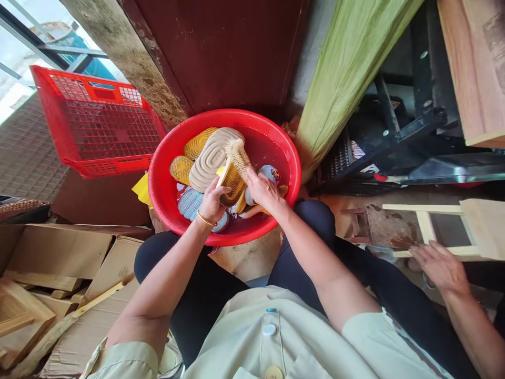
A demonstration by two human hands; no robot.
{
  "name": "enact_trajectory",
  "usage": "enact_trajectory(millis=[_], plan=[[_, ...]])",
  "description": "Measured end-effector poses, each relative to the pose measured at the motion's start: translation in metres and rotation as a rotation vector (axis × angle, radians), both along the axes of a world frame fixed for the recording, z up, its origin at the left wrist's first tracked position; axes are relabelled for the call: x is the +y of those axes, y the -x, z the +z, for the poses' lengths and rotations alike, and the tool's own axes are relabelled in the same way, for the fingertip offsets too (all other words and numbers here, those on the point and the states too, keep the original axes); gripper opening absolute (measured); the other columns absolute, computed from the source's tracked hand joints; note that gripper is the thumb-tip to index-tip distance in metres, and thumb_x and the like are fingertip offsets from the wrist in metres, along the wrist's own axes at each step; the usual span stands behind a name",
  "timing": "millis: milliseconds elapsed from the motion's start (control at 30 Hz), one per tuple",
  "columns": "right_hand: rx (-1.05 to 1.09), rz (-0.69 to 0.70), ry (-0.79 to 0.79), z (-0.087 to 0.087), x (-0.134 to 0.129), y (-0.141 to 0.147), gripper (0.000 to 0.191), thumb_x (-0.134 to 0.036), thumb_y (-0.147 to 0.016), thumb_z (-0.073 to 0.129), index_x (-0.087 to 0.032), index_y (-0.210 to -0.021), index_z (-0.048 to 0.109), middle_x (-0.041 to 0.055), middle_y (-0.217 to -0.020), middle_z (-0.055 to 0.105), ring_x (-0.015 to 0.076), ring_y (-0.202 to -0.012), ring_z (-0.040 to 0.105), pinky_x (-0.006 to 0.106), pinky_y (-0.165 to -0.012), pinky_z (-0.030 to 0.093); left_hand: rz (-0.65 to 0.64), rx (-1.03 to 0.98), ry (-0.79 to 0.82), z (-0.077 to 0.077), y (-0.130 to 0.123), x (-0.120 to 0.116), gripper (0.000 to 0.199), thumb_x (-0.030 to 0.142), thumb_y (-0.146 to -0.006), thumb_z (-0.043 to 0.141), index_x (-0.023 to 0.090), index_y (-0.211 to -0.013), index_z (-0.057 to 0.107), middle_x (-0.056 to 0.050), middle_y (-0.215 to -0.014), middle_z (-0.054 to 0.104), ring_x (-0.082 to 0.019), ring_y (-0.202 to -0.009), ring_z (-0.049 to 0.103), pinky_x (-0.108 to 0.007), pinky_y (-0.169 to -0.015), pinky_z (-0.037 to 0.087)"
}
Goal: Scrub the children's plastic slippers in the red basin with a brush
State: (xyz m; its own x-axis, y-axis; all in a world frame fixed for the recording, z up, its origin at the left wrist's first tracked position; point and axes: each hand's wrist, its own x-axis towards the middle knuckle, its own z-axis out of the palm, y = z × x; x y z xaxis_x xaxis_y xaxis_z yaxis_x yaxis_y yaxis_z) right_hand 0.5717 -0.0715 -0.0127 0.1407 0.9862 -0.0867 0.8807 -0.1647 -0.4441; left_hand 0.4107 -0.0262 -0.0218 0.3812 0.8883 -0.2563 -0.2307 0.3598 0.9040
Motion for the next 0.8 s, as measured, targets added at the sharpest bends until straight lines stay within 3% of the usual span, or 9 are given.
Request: enact_trajectory(millis=[200, 367, 533, 667, 800], plan=[[0.066, 0.046, -0.078, -0.015, 0.020, -0.016, 0.057, -0.026, -0.106, 0.037, -0.015, -0.163, 0.037, 0.0159, -0.133, 0.071, 0.0274, -0.121, 0.068, 0.040, -0.104, 0.052, 0.132, 0.089, -0.150, -0.009, 0.007, 0.013, 0.058, 0.031, -0.061, 0.085, 0.022, -0.115, 0.066, -0.003, -0.109, 0.074, -0.025, -0.103, 0.069, -0.031, -0.083, 0.056], [0.094, 0.042, -0.069, -0.021, 0.011, -0.017, 0.058, -0.027, -0.106, 0.037, -0.012, -0.162, 0.037, 0.0173, -0.133, 0.071, 0.0269, -0.120, 0.068, 0.038, -0.104, 0.053, 0.044, 0.108, -0.131, -0.015, 0.005, 0.019, 0.053, 0.039, -0.065, 0.089, 0.021, -0.110, 0.067, -0.003, -0.104, 0.073, -0.022, -0.093, 0.069, -0.026, -0.074, 0.054], [0.087, 0.044, -0.058, -0.023, 0.001, -0.007, 0.059, -0.030, -0.106, 0.037, -0.019, -0.165, 0.035, 0.0150, -0.131, 0.071, 0.0280, -0.118, 0.069, 0.040, -0.104, 0.054, -0.020, 0.127, -0.036, -0.028, -0.006, 0.020, 0.050, 0.049, -0.072, 0.085, 0.018, -0.106, 0.066, -0.003, -0.094, 0.072, -0.016, -0.080, 0.066, -0.024, -0.067, 0.051], [0.090, 0.075, -0.053, -0.025, -0.001, 0.000, 0.059, -0.029, -0.107, 0.037, -0.017, -0.164, 0.035, 0.0148, -0.133, 0.069, 0.0262, -0.120, 0.067, 0.038, -0.106, 0.053, -0.124, 0.145, -0.005, -0.040, -0.008, 0.023, 0.058, 0.047, -0.069, 0.085, 0.017, -0.115, 0.068, -0.005, -0.101, 0.074, -0.019, -0.085, 0.068, -0.027, -0.074, 0.055], [0.096, 0.089, -0.077, -0.023, -0.002, 0.003, 0.059, -0.029, -0.107, 0.037, -0.017, -0.165, 0.034, 0.0144, -0.137, 0.067, 0.0256, -0.122, 0.066, 0.036, -0.106, 0.053, -0.118, 0.165, -0.011, -0.043, -0.005, 0.021, 0.047, 0.042, -0.069, 0.083, 0.018, -0.108, 0.071, -0.005, -0.101, 0.075, -0.019, -0.083, 0.067, -0.026, -0.069, 0.054]])
